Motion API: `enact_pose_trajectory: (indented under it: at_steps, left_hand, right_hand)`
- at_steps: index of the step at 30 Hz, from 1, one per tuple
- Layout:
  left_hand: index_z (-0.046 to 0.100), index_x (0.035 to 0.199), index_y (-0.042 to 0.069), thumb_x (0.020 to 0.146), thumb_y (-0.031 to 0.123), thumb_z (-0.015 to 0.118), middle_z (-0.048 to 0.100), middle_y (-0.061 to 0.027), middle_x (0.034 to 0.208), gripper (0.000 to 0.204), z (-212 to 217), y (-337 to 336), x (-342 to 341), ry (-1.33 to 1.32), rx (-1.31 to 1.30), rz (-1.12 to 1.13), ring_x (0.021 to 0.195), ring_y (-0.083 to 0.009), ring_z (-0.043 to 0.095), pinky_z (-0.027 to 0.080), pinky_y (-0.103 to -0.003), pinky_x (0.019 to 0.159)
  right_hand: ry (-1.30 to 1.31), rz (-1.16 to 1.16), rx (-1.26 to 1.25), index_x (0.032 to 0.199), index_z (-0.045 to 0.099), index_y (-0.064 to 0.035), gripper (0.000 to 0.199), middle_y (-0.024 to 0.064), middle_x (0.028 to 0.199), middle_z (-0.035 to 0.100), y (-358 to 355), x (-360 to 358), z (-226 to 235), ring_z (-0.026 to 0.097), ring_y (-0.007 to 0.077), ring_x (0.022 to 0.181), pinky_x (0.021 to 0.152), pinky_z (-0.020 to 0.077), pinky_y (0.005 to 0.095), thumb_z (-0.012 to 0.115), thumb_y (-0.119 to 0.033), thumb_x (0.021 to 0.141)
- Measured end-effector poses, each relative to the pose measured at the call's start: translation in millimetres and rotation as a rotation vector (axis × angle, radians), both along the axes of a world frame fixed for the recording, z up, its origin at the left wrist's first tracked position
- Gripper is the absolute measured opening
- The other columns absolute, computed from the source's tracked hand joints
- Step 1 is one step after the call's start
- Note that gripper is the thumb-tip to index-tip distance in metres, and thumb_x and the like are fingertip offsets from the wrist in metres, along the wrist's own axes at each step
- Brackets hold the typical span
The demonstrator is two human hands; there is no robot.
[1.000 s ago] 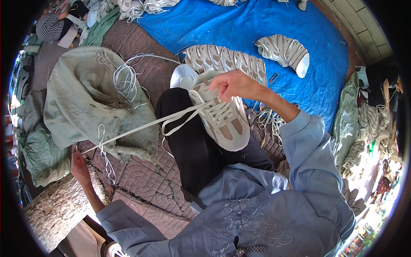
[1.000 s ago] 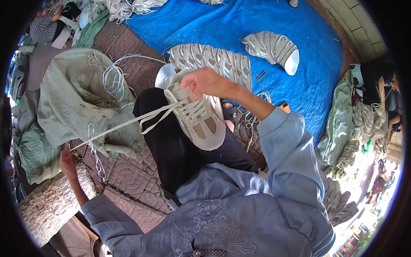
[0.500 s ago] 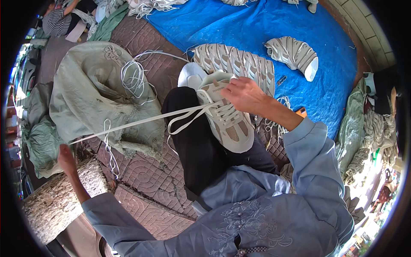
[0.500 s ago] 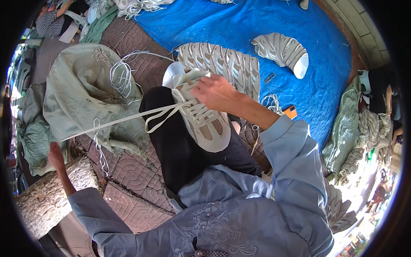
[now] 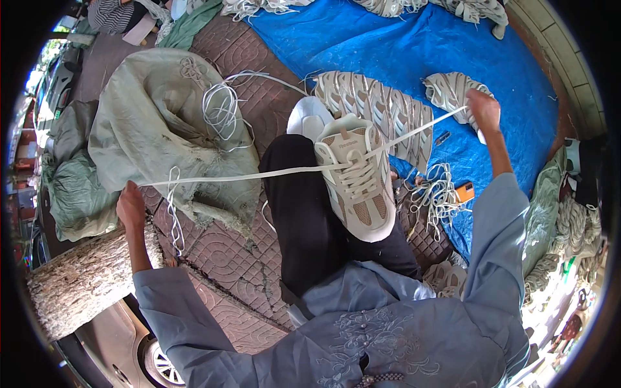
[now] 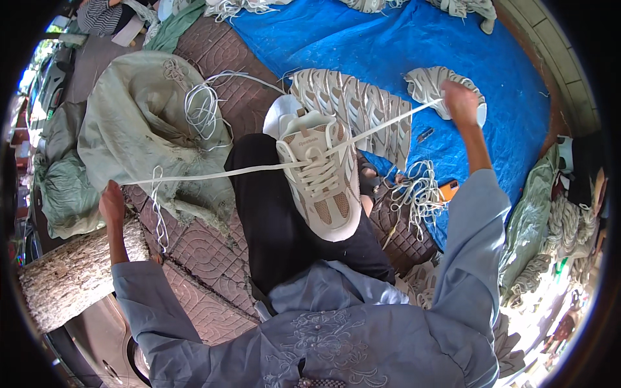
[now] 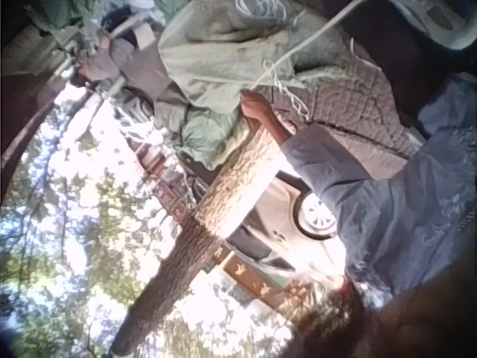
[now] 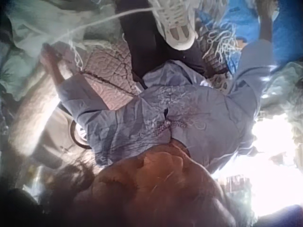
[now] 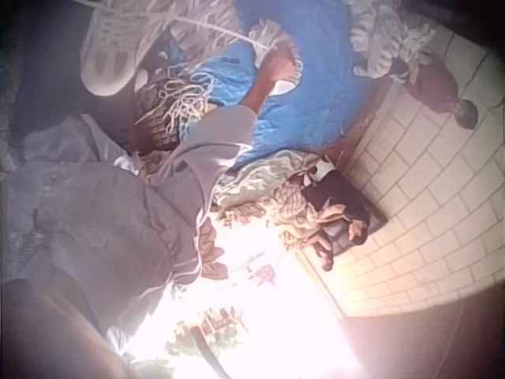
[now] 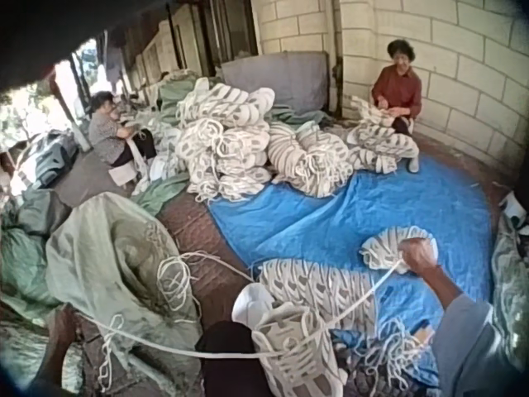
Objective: The person laces a white sneaker by hand, threading the laces through the eyelets and pulling them tight. They repeat this process on a second shoe, ensuring the laces are evenly distributed and secured.
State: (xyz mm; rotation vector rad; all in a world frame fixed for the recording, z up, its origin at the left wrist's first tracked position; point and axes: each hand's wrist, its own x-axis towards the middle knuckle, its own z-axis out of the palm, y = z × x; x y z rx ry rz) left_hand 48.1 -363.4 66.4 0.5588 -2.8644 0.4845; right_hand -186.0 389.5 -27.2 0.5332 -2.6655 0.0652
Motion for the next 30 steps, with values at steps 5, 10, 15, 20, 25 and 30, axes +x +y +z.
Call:
enact_pose_trajectory:
  at_steps: [5, 10, 15, 20, 25, 30]
  left_hand:
    - [0.055, 0.099, 0.004, 0.070, 0.011, 0.061, 0.055, -0.0130, 0.096, 0.031, -5, 85, -33, 0.021, -0.032, -0.325, 0.091, -0.0301, 0.052, 0.043, -0.038, 0.078]
    - [0.055, 0.082, 0.007, 0.063, 0.012, 0.066, 0.051, -0.0075, 0.075, 0.022, -22, 298, -47, 0.188, 0.522, -0.887, 0.075, -0.0259, 0.050, 0.041, -0.037, 0.066]
    - [0.052, 0.068, 0.006, 0.061, 0.013, 0.064, 0.046, -0.0060, 0.067, 0.015, -56, 379, -57, 0.193, 0.453, -0.832, 0.067, -0.0231, 0.048, 0.039, -0.035, 0.056]
    - [0.047, 0.062, 0.005, 0.063, 0.010, 0.059, 0.044, -0.0061, 0.064, 0.013, -71, 384, -67, 0.146, 0.357, -0.838, 0.062, -0.0215, 0.049, 0.040, -0.032, 0.051]
    - [0.053, 0.070, 0.002, 0.069, 0.004, 0.058, 0.049, -0.0027, 0.062, 0.005, -63, 373, -63, 0.108, 1.150, -0.657, 0.055, -0.0132, 0.050, 0.039, -0.027, 0.047]
    - [0.055, 0.082, 0.000, 0.080, 0.004, 0.052, 0.056, -0.0022, 0.069, 0.005, -58, 346, -58, -0.347, 2.062, -0.235, 0.048, -0.0061, 0.042, 0.035, -0.022, 0.043]
  right_hand:
    - [-0.109, -0.087, 0.086, 0.076, 0.059, -0.0116, 0.015, 0.0117, 0.073, 0.060, 0, -7, -5, 0.058, 0.0308, 0.070, 0.060, 0.0466, 0.0416, 0.049, -0.006, 0.068]
    - [-0.150, 0.426, -0.191, 0.078, 0.061, -0.0102, 0.021, 0.0093, 0.074, 0.059, -92, 23, -13, 0.057, 0.0261, 0.076, 0.066, 0.0467, 0.0368, 0.053, -0.002, 0.060]
    - [-0.217, 0.738, -0.531, 0.073, 0.058, -0.0068, 0.021, 0.0038, 0.072, 0.058, -193, 99, 28, 0.055, 0.0217, 0.074, 0.066, 0.0474, 0.0322, 0.058, -0.003, 0.053]
    - [-0.195, 0.712, -0.359, 0.073, 0.057, -0.0084, 0.022, 0.0027, 0.068, 0.055, -211, 108, 14, 0.053, 0.0201, 0.067, 0.059, 0.0460, 0.0320, 0.060, -0.002, 0.053]
    - [-0.176, 0.740, -0.324, 0.071, 0.055, -0.0079, 0.018, 0.0029, 0.064, 0.052, -218, 105, 9, 0.053, 0.0203, 0.063, 0.055, 0.0450, 0.0315, 0.059, -0.001, 0.054]
    - [-0.256, 0.710, -0.533, 0.072, 0.055, -0.0081, 0.019, 0.0030, 0.062, 0.052, -215, 100, 5, 0.054, 0.0208, 0.060, 0.055, 0.0443, 0.0330, 0.057, 0.000, 0.055]
